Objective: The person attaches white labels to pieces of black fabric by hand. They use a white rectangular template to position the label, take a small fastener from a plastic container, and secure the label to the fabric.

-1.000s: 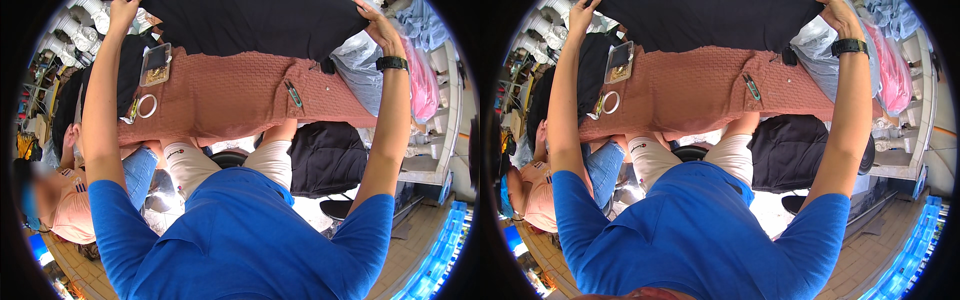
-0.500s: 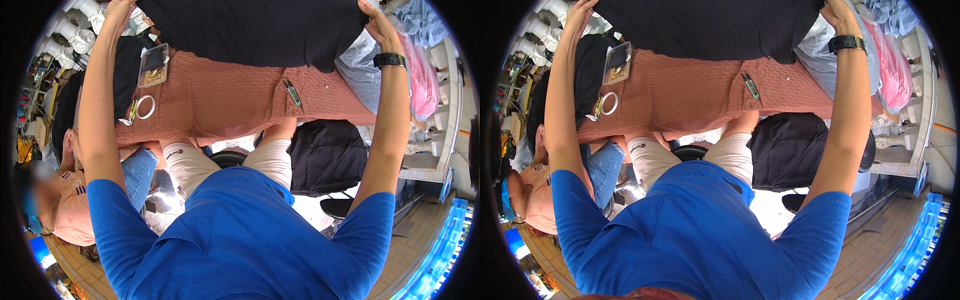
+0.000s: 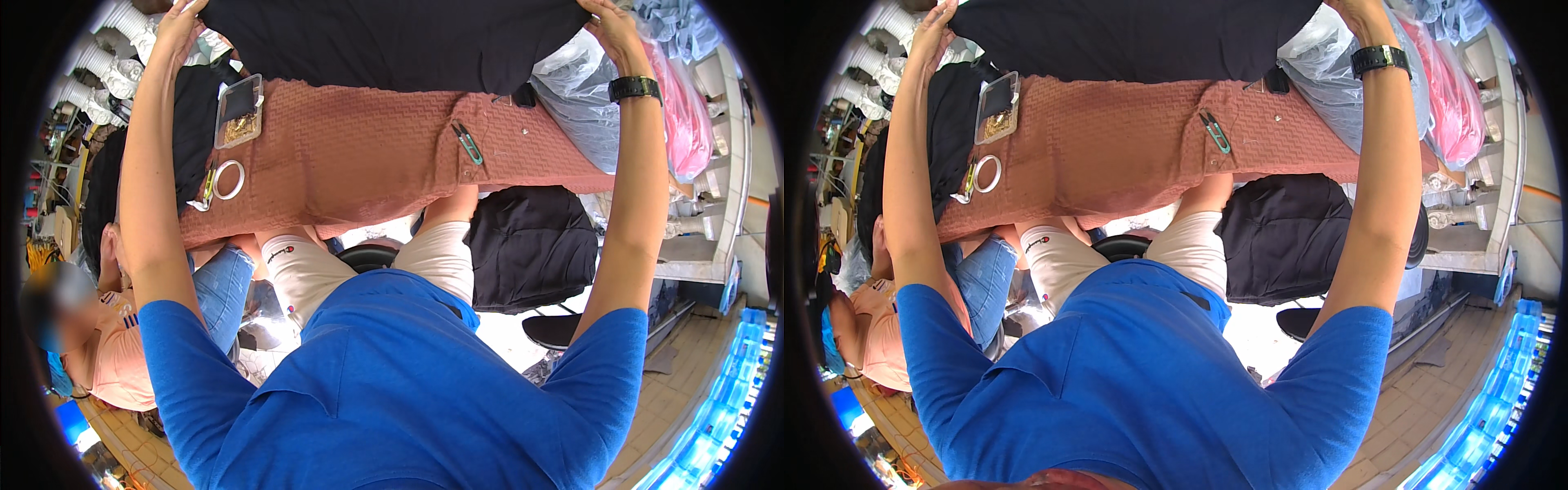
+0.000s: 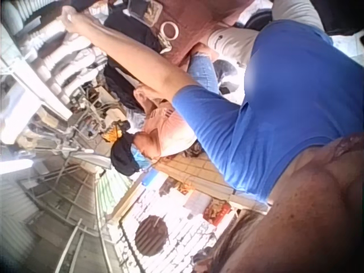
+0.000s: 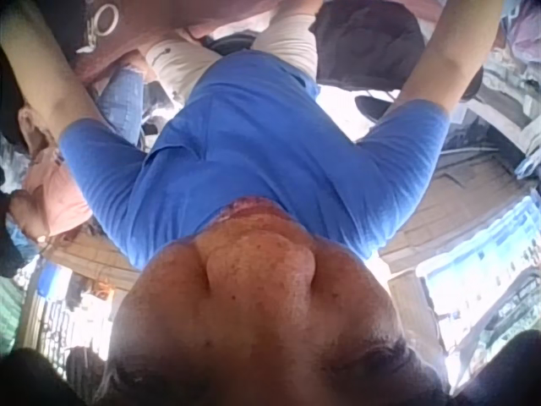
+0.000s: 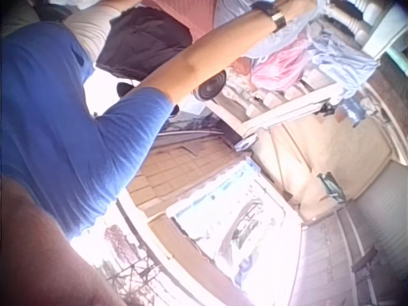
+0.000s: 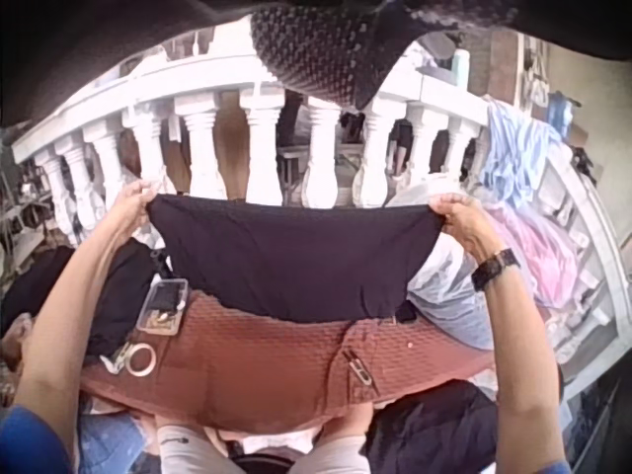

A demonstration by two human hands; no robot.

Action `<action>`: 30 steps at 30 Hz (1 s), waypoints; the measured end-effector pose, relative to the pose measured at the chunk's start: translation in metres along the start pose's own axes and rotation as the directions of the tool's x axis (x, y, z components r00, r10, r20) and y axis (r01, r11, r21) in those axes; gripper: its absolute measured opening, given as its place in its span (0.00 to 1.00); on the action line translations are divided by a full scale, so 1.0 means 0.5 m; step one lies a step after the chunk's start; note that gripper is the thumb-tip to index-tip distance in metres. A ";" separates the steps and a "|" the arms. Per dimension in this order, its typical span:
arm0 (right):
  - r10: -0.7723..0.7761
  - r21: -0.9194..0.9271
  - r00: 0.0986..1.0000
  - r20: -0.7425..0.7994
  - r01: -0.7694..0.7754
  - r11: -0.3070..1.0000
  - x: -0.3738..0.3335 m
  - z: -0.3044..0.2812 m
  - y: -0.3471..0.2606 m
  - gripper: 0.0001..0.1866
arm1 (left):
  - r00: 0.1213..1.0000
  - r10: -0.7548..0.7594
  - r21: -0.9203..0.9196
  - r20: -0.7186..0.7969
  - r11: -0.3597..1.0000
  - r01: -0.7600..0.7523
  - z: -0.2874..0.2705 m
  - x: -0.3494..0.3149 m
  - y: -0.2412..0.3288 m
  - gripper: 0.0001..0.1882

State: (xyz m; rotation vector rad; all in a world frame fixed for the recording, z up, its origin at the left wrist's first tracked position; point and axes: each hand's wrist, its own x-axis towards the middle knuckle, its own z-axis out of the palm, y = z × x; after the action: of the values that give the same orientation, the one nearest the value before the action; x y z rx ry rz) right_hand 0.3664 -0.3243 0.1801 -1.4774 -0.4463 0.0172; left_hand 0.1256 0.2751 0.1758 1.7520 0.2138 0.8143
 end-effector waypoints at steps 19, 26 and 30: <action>-0.152 -0.323 0.970 -0.191 0.085 0.943 -0.514 -0.222 -0.152 0.16 | 0.765 0.498 0.585 0.407 0.501 -0.637 -0.018 -0.144 0.114 0.12; -0.499 -0.670 0.638 -0.586 -0.034 0.742 -0.784 -0.291 -0.276 0.12 | 0.684 0.523 -0.353 0.508 0.851 -0.388 0.245 -0.438 0.284 0.11; -0.467 -0.665 0.583 -0.665 -0.176 0.726 -0.806 -0.419 -0.284 0.14 | 0.689 0.268 -0.207 0.674 0.963 -0.173 0.360 -0.533 0.281 0.11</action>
State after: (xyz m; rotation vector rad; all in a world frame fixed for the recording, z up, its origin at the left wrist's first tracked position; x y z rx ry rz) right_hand 0.0225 -0.6524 0.1986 -1.9577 0.2349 -1.0687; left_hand 0.0027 -0.0537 0.1697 1.8593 -0.5666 0.2618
